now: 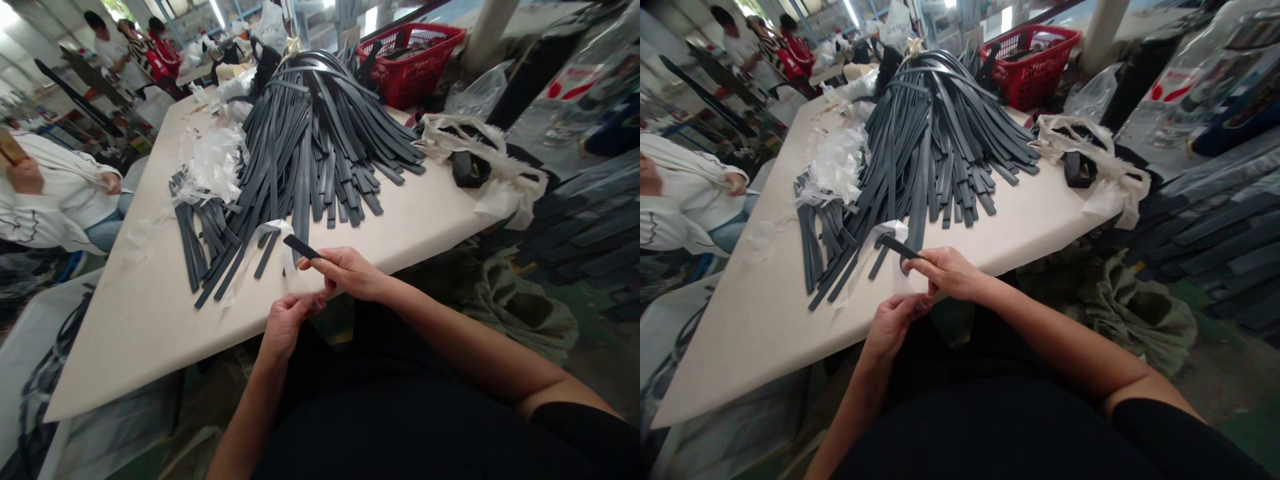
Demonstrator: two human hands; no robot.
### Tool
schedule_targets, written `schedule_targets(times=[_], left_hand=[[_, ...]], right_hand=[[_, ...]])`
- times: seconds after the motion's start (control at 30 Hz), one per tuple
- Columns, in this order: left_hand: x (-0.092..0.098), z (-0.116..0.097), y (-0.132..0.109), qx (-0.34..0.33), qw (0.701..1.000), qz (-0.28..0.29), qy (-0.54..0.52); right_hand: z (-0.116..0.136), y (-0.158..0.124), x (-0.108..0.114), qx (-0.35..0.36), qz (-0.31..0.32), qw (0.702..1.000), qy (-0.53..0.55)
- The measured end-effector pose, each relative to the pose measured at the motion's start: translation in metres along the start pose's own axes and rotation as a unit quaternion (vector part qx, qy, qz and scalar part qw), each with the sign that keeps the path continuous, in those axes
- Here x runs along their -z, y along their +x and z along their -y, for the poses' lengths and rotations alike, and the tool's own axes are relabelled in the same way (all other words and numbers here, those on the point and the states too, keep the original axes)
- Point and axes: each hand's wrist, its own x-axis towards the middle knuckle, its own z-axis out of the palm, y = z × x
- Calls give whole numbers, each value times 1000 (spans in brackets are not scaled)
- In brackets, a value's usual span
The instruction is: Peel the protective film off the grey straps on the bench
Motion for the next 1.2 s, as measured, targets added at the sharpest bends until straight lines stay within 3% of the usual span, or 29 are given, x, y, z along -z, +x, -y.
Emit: schedule_targets(times=[0.07, 0.17, 0.33, 0.5, 0.7, 0.93, 1.07, 1.2], left_hand=[[-4, -3, 3, -1, 995, -37, -95], [-14, -9, 8, -2, 975, -81, -207], [-33, -12, 12, 31, 960, -92, -263], [-45, -8, 10, 49, 959, -72, -268], [-46, -4, 8, 55, 961, -70, -263], [-47, -3, 9, 50, 964, -78, -249], [-49, 8, 8, 26, 974, -47, -221], [-52, 23, 3, -11, 987, -24, -161]], right_hand=[[-2, -19, 4, -6, -22, 999, -32], [-6, -51, 3, -38, 3, 994, -103], [-20, -79, -12, -54, 29, 984, -165], [-27, -78, -14, -56, 4, 976, -210], [-27, -80, -10, -37, -23, 978, -206], [-36, -75, -12, -36, -8, 965, -258], [-37, -69, -14, -28, -2, 977, -211], [-32, -65, -8, -39, 45, 993, -103]])
